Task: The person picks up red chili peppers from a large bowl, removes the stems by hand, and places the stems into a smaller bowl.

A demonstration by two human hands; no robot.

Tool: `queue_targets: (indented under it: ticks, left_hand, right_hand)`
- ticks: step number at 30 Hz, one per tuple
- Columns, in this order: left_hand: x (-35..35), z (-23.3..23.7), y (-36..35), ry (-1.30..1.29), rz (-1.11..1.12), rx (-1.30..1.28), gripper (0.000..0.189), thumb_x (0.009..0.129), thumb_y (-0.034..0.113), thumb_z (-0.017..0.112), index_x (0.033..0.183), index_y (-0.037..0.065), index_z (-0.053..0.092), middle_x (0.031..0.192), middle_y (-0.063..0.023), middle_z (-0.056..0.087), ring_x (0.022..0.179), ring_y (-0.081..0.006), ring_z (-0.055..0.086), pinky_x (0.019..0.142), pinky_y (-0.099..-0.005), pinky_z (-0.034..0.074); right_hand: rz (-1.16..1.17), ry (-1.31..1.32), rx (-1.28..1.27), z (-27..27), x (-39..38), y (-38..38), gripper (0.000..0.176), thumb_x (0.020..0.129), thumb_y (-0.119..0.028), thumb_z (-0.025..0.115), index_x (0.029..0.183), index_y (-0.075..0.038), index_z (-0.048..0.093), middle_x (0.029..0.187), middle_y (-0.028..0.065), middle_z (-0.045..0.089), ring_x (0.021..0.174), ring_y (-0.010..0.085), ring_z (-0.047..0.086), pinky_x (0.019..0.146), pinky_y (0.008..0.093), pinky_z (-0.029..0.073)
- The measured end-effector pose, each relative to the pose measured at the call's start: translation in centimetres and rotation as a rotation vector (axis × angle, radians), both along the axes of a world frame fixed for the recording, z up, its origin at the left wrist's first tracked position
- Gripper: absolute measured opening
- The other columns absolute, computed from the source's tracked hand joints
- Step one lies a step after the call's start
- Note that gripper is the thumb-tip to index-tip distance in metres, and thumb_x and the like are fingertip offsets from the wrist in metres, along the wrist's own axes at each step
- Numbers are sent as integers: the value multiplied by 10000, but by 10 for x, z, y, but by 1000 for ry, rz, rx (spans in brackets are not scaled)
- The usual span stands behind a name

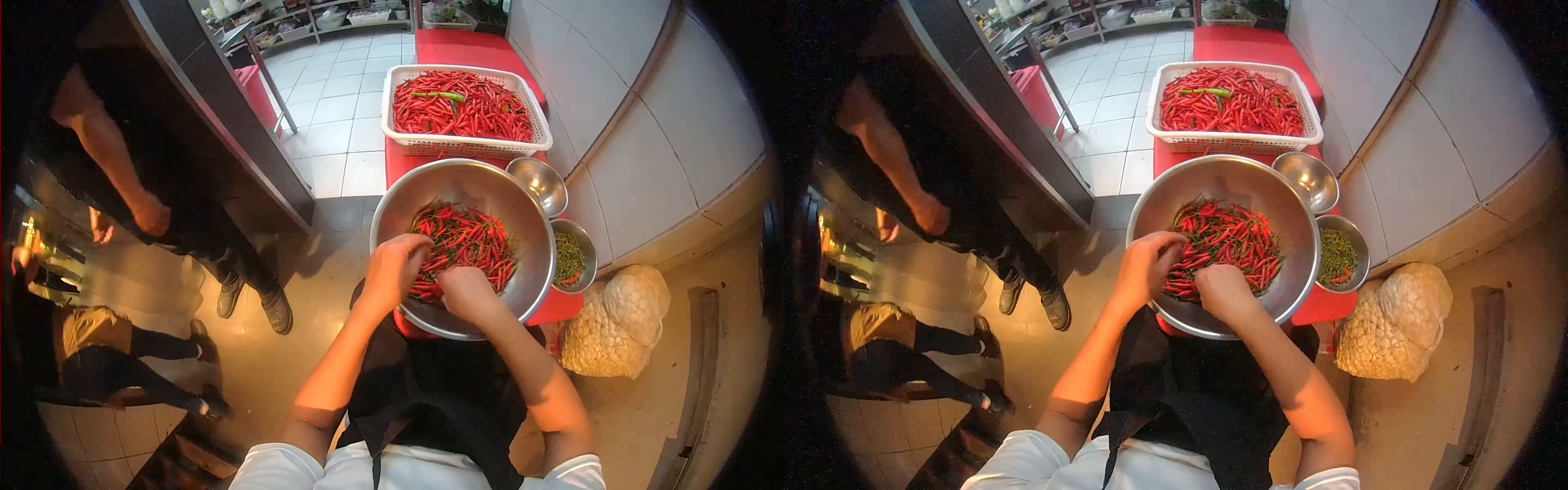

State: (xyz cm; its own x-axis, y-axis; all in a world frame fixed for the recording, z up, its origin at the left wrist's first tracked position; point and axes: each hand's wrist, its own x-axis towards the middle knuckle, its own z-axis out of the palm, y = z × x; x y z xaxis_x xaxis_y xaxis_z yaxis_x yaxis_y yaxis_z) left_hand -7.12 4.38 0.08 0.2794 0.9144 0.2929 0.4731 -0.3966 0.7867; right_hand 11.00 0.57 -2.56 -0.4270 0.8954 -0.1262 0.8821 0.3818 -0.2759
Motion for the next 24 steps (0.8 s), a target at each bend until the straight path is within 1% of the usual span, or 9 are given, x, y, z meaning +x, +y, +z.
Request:
queue_targets:
  ticks: [6,8,10,11,14,17,20,23,24]
  left_hand:
    - [2,-22,1,635,-416,23,200,806,195,696,936,43,704,928,-166,688,925,-359,666,793,-458,536]
    - [14,-24,-4,698,-452,56,211,760,221,729,891,61,686,887,-148,666,908,-343,668,793,-451,544]
    - [27,-33,-9,760,-487,135,252,732,241,752,888,59,673,849,-136,656,887,-344,668,775,-455,543]
    - [31,-41,-11,772,-502,276,310,699,246,766,908,57,637,822,-110,654,831,-306,680,705,-415,549]
    - [51,-45,-16,1022,-437,355,298,719,224,740,924,60,598,803,-89,652,767,-261,683,648,-361,543]
    - [58,-51,-17,1171,-461,396,200,809,166,652,968,69,580,810,-93,669,786,-214,698,662,-346,555]
    - [55,-74,-6,1163,-460,394,221,782,141,644,952,44,541,787,-91,665,742,-232,697,627,-329,531]
    - [45,-25,9,1010,-471,-82,288,819,90,614,1069,-12,514,830,-123,686,782,-223,700,653,-330,538]
    - [37,-17,16,790,-501,-216,313,841,74,598,1122,-21,499,860,-132,690,797,-223,699,651,-338,541]
  right_hand:
    - [-107,-62,-94,10,33,2,123,738,-85,619,789,-23,714,817,227,692,846,382,694,794,484,543]
    - [-199,21,-108,20,50,-3,140,746,-91,612,811,-26,717,832,232,693,852,390,690,801,494,538]
    - [-301,99,-3,29,63,-15,160,794,-133,609,859,-35,717,856,219,693,862,401,676,805,505,524]
    - [-336,146,53,33,69,-20,167,807,-146,609,871,-36,717,863,215,694,865,399,674,804,505,521]
    - [-421,274,137,51,78,-35,191,849,-175,621,932,-39,725,893,204,695,876,396,667,798,492,518]
    - [-455,393,181,55,79,-45,203,860,-174,624,958,-29,727,910,208,697,884,394,669,798,486,521]
    - [-461,453,199,57,80,-53,212,867,-178,628,967,-18,726,927,211,699,891,390,672,802,479,522]
    - [-509,543,172,57,82,-60,226,868,-184,641,985,-11,726,934,208,703,891,379,678,807,460,528]
    - [-530,598,164,56,82,-62,232,868,-187,648,998,-11,726,934,204,706,891,373,681,810,450,530]
